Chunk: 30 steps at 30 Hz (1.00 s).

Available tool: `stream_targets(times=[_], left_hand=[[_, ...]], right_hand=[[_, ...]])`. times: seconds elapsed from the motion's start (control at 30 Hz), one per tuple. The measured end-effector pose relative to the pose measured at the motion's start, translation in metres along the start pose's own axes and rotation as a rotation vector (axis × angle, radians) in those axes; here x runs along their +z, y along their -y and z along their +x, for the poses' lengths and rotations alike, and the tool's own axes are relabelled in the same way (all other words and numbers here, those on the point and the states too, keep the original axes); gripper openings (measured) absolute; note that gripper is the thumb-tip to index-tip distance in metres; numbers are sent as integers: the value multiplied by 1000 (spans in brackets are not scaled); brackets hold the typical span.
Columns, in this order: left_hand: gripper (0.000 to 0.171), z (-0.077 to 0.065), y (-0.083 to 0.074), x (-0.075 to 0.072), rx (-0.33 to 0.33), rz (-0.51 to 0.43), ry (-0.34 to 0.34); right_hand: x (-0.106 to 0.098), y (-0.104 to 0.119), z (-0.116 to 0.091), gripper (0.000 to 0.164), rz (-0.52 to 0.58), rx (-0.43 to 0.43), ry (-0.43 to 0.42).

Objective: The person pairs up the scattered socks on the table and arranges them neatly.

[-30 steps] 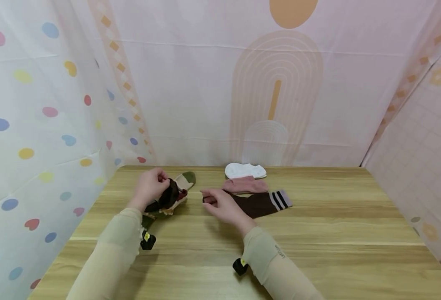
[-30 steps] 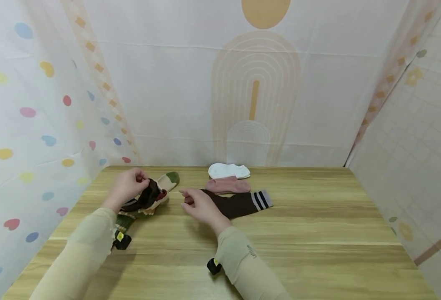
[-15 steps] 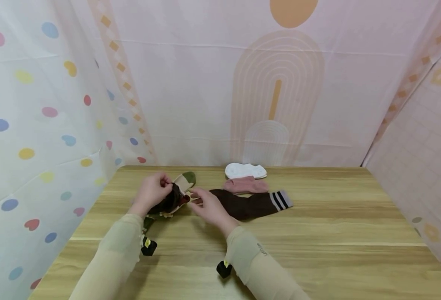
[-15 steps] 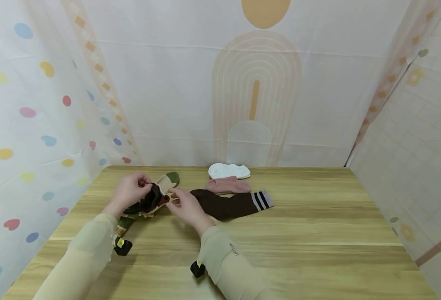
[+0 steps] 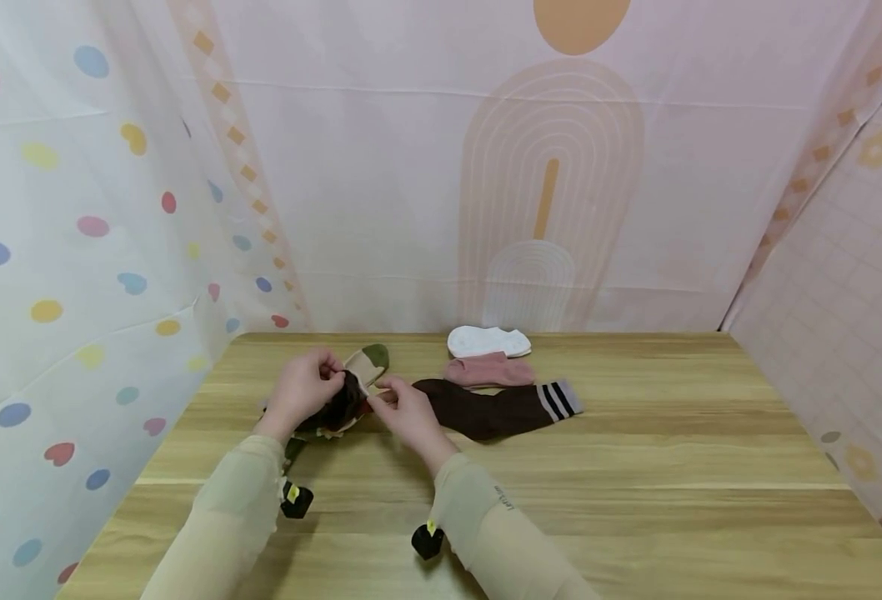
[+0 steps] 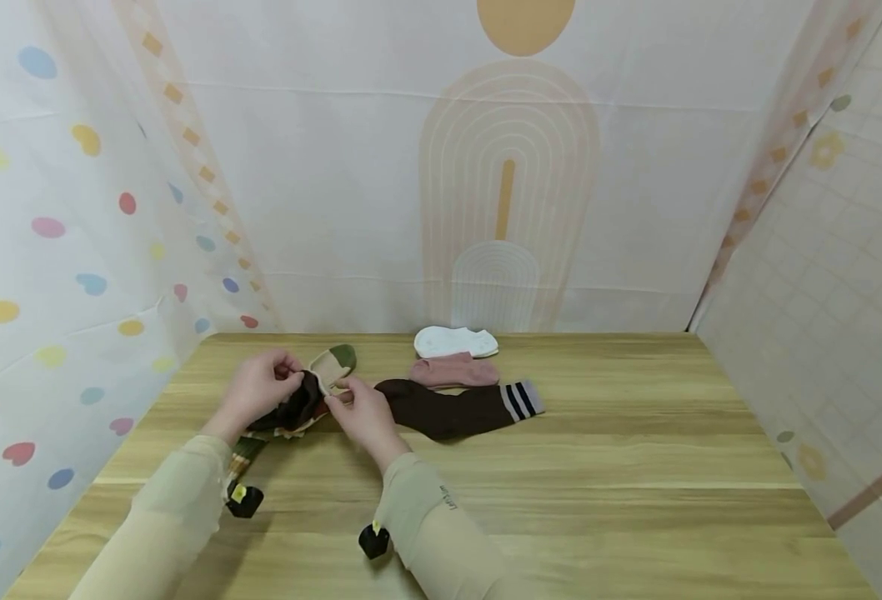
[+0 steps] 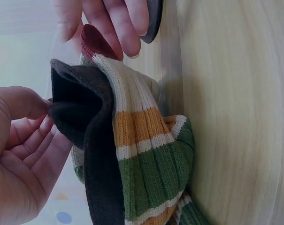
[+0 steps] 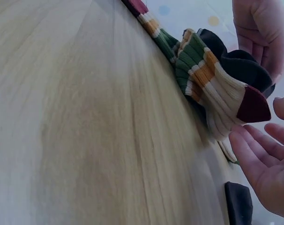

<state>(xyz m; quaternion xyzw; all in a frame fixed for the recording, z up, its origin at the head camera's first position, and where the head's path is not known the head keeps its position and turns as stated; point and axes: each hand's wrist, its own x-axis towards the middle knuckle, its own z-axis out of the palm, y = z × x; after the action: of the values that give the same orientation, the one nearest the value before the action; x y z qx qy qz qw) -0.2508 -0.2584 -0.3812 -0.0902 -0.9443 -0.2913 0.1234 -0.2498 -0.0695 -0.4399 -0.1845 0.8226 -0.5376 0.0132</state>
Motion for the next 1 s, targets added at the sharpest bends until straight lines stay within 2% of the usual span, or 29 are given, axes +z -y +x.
stream_targets(times=[0.3, 0.6, 0.8, 1.0], left_hand=[[4, -1, 1, -7, -20, -74, 2], [12, 2, -4, -41, -55, -124, -106], [18, 3, -11, -63, -92, -191, -159], [21, 5, -14, -71, -133, -158, -217]], right_hand=[[7, -2, 1, 16, -7, -21, -56], [10, -5, 1, 16, -53, -46, -105], [12, -4, 2, 20, -70, -66, -54], [13, -2, 6, 25, -229, -97, 69]])
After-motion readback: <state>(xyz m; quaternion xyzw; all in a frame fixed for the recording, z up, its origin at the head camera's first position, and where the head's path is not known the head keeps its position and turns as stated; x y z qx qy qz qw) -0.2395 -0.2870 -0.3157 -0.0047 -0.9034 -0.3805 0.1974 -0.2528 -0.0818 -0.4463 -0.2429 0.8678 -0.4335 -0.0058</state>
